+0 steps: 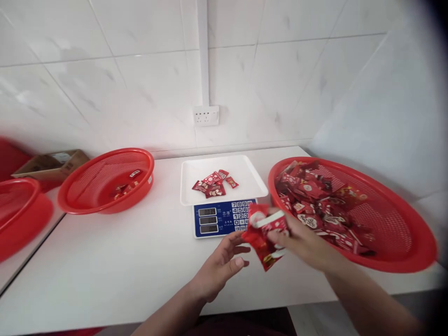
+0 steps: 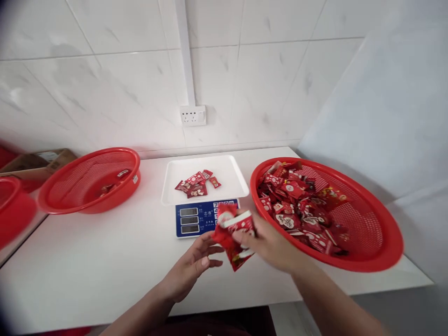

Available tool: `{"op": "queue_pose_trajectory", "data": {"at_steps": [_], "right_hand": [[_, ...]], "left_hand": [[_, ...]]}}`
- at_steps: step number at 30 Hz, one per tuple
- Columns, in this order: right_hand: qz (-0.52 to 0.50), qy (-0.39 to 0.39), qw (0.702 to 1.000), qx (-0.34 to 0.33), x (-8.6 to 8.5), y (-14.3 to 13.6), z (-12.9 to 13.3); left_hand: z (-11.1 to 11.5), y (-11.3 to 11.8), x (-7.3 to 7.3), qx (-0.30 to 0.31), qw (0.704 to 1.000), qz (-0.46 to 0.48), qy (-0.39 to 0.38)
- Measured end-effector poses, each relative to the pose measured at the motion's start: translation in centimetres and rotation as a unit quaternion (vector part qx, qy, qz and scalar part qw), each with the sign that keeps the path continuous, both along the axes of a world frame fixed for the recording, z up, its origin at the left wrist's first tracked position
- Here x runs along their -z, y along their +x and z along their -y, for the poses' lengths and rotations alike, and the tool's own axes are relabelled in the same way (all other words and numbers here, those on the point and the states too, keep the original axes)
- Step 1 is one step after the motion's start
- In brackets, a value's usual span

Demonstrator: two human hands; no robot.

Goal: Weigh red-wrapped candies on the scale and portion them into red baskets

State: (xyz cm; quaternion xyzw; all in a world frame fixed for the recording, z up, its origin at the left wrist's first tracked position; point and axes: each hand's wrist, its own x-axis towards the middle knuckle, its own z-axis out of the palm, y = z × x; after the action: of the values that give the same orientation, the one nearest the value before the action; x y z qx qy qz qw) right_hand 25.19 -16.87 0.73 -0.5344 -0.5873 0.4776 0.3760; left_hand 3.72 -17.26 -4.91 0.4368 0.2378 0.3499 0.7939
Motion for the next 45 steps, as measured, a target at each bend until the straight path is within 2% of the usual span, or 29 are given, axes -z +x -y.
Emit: {"op": "queue_pose_trajectory", "data": {"at_steps": [3,6,9,11,14,17,21,23,26,32,36,39,42,45], "right_hand": [[-0.012,-0.025,0.993,-0.115,2.5,-4.0,0.8],[-0.023,-0.054,0.989,-0.134,4.2,-6.3,1.4],[-0.029,-0.076,0.987,-0.135,5.0,-6.7,1.7],[-0.034,-0.089,0.988,-0.119,5.3,-6.3,1.7],[-0.055,-0.094,0.993,-0.049,5.7,-5.4,1.7],[-0.116,-0.104,0.988,0.005,6.1,-5.2,1.9],[-0.142,-0.125,0.982,-0.002,6.1,-5.6,2.4],[-0.137,-0.128,0.982,-0.016,6.1,-5.7,2.6],[-0.14,-0.121,0.983,-0.013,6.0,-5.6,2.6],[-0.174,-0.102,0.978,0.054,6.5,-5.1,2.3],[-0.116,-0.045,0.99,0.063,5.6,-3.4,2.3],[-0.023,0.035,0.992,0.118,3.6,-0.1,2.1],[0.13,0.09,0.97,0.187,0.9,4.7,1.9],[0.293,0.05,0.938,0.177,-1.3,9.0,1.0]], "left_hand": [[0.1,-0.4,-0.1,-0.062,0.998,-0.03,0.0],[0.3,-1.2,0.5,-0.09,0.991,-0.095,-0.026],[0.5,-2.1,1.3,-0.106,0.988,-0.096,-0.063],[0.7,-2.5,1.8,-0.119,0.985,-0.082,-0.094],[0.9,-2.8,2.2,-0.135,0.981,-0.061,-0.126],[1.2,-2.8,2.5,-0.115,0.981,-0.067,-0.142],[1.7,-2.7,2.3,-0.061,0.988,-0.091,-0.105],[1.8,-2.7,2.2,-0.054,0.991,-0.097,-0.078],[1.7,-2.8,2.1,-0.089,0.988,-0.106,-0.075],[1.0,-3.7,1.5,-0.165,0.97,-0.096,-0.151],[1.1,-4.1,1.4,-0.19,0.956,-0.092,-0.203],[1.2,-4.0,1.6,-0.189,0.95,-0.097,-0.231],[1.1,-3.6,1.7,-0.189,0.944,-0.109,-0.248],[1.0,-3.2,1.6,-0.183,0.944,-0.109,-0.252]]}}
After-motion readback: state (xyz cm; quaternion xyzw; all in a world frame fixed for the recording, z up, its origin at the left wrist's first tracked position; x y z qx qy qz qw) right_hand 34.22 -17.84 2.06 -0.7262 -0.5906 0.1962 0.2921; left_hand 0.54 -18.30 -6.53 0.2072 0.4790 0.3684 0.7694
